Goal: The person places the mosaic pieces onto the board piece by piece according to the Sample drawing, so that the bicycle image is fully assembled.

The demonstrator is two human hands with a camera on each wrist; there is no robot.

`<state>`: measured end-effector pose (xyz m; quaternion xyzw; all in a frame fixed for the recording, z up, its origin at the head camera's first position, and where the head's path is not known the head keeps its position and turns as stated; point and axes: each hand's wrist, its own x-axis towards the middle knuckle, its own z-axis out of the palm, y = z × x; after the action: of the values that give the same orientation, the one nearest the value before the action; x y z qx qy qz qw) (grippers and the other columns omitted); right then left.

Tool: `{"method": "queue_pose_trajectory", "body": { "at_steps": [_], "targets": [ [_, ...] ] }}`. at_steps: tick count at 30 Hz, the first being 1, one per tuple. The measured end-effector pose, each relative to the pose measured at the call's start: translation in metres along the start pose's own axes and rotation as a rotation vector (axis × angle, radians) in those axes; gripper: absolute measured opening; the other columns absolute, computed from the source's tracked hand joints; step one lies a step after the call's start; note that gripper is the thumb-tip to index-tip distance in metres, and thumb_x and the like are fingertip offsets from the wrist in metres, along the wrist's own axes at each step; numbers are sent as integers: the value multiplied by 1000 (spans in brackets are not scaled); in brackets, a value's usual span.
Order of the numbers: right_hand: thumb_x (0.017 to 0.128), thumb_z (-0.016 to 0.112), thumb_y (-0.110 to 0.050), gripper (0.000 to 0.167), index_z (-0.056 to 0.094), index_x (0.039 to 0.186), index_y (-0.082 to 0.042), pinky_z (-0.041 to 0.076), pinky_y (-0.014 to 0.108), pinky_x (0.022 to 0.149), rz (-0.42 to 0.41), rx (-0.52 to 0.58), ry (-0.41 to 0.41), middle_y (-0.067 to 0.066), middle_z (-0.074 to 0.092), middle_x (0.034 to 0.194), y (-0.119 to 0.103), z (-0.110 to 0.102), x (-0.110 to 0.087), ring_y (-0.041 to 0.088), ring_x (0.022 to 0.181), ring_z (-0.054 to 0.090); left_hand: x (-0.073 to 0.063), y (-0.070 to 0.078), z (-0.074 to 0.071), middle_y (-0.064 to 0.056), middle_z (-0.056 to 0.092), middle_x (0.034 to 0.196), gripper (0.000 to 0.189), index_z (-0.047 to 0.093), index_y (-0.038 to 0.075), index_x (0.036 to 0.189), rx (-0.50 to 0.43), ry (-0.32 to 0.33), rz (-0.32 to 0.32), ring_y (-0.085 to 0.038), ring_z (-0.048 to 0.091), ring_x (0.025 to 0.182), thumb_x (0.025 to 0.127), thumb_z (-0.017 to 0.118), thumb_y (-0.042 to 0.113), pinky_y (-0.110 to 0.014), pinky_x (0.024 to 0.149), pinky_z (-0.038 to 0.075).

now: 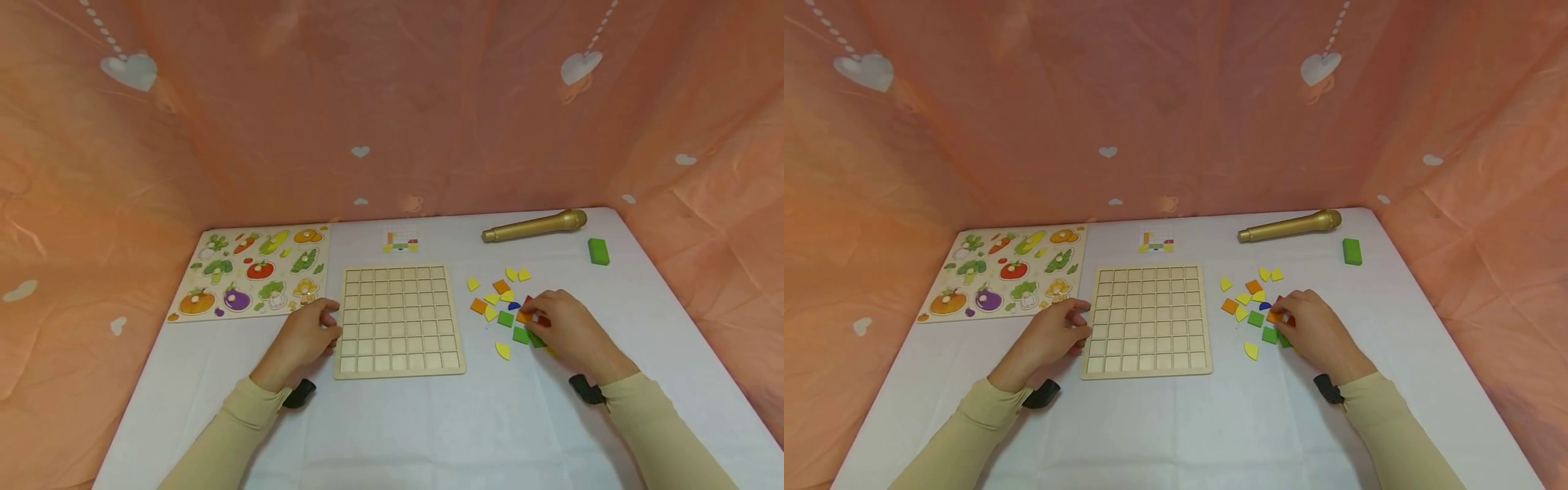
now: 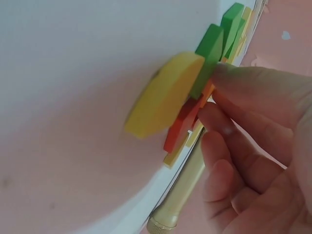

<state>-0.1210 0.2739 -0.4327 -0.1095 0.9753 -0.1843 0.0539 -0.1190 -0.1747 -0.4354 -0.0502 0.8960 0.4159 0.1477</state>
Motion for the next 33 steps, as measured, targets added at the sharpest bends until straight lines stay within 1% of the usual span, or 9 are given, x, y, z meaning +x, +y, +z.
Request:
{"method": "queue_pose_trajectory", "body": {
  "at_steps": [3, 7, 11, 15, 19, 21, 28, 30, 33],
  "targets": [
    [96, 81, -11, 27, 78, 122, -3, 61, 54, 94, 24, 9, -27, 14, 74, 115, -1, 0, 1, 29, 104, 61, 0, -1, -1, -15, 65, 108, 48, 59, 1, 147, -8, -6, -5, -17, 67, 74, 100, 69, 4, -29, 65, 63],
    [97, 81, -13, 29, 77, 124, -4, 61, 55, 95, 34, 14, -40, 14, 74, 116, -3, -2, 2, 30, 105, 61, 1, -1, -2, -13, 67, 104, 52, 57, 2, 150, 13, -7, 15, -16, 67, 70, 100, 72, 6, -28, 63, 61],
    [97, 81, -13, 30, 78, 125, -4, 61, 56, 96, 7, 35, -7, 15, 74, 118, -7, -3, 1, 33, 109, 62, 2, -1, -2, -11, 68, 99, 54, 56, 1, 150, 42, -1, 40, -16, 67, 65, 100, 74, 7, -28, 61, 57],
    [99, 78, -12, 27, 79, 124, -4, 59, 56, 97, -33, 87, 33, 14, 75, 119, -18, 0, 5, 34, 112, 64, 1, -3, -2, -10, 68, 98, 55, 55, 1, 151, 49, -4, 37, -15, 66, 63, 99, 74, 7, -28, 59, 55],
    [98, 77, -10, 23, 80, 121, -6, 58, 54, 97, -101, 124, 71, 12, 76, 118, -37, 7, 20, 34, 112, 66, -1, -3, -2, -10, 67, 98, 58, 54, 1, 152, 45, -11, 32, -15, 66, 62, 99, 74, 6, -28, 59, 55],
    [99, 77, -12, 23, 80, 121, -7, 58, 52, 97, -122, 141, 75, 10, 76, 118, -49, 10, 29, 32, 113, 66, 0, -3, -1, -10, 66, 98, 59, 53, 2, 153, 39, -11, 32, -16, 66, 63, 99, 74, 6, -28, 59, 55],
    [102, 69, -17, 25, 80, 125, -14, 56, 49, 103, -135, 214, 2, 2, 74, 121, -96, 22, 61, 27, 119, 63, 1, -2, 1, -11, 64, 99, 62, 50, 3, 157, 28, -20, 21, -18, 66, 64, 98, 72, 5, -29, 58, 57],
    [102, 70, -18, 25, 80, 125, -14, 56, 49, 104, -146, 228, -20, 2, 73, 122, -108, 26, 69, 26, 120, 63, 1, -1, 1, -11, 64, 99, 64, 50, 4, 157, 32, -20, 20, -18, 66, 64, 98, 72, 5, -29, 58, 57],
    [102, 74, -19, 24, 80, 123, -12, 57, 47, 103, -193, 225, -39, 3, 73, 122, -125, 33, 81, 25, 117, 63, 2, 0, 1, -10, 64, 98, 65, 50, 4, 158, 38, -16, 22, -18, 66, 63, 97, 73, 5, -28, 58, 55]
  ]
}}
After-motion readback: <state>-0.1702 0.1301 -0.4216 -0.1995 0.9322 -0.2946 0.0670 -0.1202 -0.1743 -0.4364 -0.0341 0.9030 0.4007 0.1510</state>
